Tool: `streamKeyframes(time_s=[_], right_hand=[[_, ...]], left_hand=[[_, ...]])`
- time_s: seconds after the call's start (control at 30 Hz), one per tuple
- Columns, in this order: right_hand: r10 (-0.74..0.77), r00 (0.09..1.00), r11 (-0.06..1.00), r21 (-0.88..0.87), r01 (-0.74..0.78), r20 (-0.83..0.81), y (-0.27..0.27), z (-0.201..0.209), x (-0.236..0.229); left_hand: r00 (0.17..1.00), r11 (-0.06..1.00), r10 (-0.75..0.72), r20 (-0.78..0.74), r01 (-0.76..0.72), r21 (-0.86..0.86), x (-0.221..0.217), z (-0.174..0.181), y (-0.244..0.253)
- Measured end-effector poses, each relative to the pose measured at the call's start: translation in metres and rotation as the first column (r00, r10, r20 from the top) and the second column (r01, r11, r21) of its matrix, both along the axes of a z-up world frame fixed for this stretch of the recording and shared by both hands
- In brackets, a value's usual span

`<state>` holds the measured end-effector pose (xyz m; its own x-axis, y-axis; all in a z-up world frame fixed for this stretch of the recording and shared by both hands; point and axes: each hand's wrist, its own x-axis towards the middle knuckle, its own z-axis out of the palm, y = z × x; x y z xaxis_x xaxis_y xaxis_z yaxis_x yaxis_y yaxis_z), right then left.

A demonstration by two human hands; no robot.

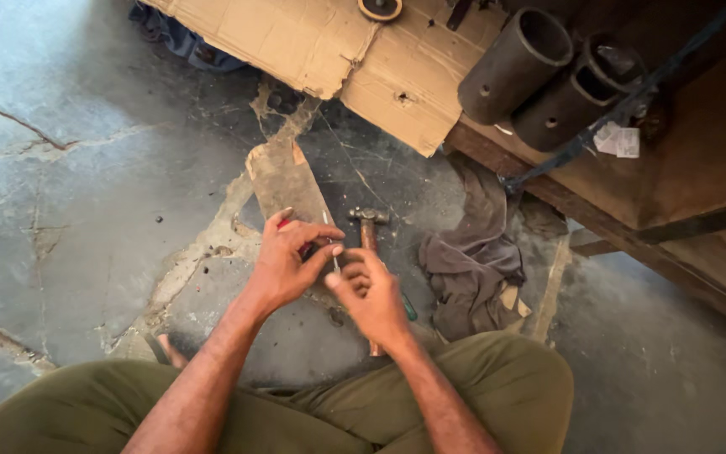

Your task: The person sits on the floor and uses a hammer and nail to punch holes into a small red metal can placed on a wooden block. The person repeatedly hammers the nail into the can, rotates the can, and uses a screwdriver to clear debris from the holes.

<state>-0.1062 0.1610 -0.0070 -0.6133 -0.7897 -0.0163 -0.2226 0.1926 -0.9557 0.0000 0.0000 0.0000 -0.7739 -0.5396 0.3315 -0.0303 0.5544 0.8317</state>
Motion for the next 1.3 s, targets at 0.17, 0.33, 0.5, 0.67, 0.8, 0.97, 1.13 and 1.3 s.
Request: streamKeyframes(time_s=[0.17, 0.33, 0.5, 0.67, 0.8, 0.97, 1.13, 1.3], right_hand=[[-0.165, 0.985, 0.983, -0.075, 0.169, 0.054, -0.013, 0.013, 0.001], [-0.281, 0.941, 0.957, -0.133, 0.258, -0.188, 0.005, 0.030, -0.025], [-0.375, 0.841, 0.925, -0.102, 0.365, -0.390, 0.012, 0.019, -0.063], [-0.311, 0.777, 0.834, 0.234, 0.499, -0.547, 0.011, -0.013, -0.084], [0.003, 0.785, 0.730, 0.538, 0.422, -0.620, 0.016, -0.008, -0.064], [-0.204, 0.593, 0.884, 0.113, 0.454, -0.779, -0.015, 0.128, -0.065], [-0.364, 0.157, 0.888, -0.291, 0.357, -0.918, -0.057, 0.302, -0.193], [-0.135, -0.248, 0.976, -0.172, 0.134, -0.959, -0.092, 0.367, -0.308]], left_hand=[[0.999, 0.995, 0.008, -0.052, -0.003, 0.096, 0.003, 0.013, 0.000], [0.997, 0.893, 0.037, -0.073, 0.000, 0.451, 0.007, 0.018, -0.003], [0.994, 0.988, 0.076, -0.075, -0.065, 0.142, 0.000, 0.018, -0.006], [0.990, 0.996, 0.086, -0.108, -0.087, -0.003, -0.002, 0.006, -0.006], [0.990, 0.996, 0.093, -0.103, -0.091, 0.028, 0.005, 0.005, -0.007], [0.977, 0.993, 0.109, -0.184, -0.099, 0.063, 0.001, 0.024, -0.016], [0.977, 0.984, 0.134, -0.163, -0.112, 0.137, 0.009, 0.017, -0.018], [0.968, 0.979, 0.172, -0.181, -0.147, 0.142, 0.010, 0.019, -0.027]])
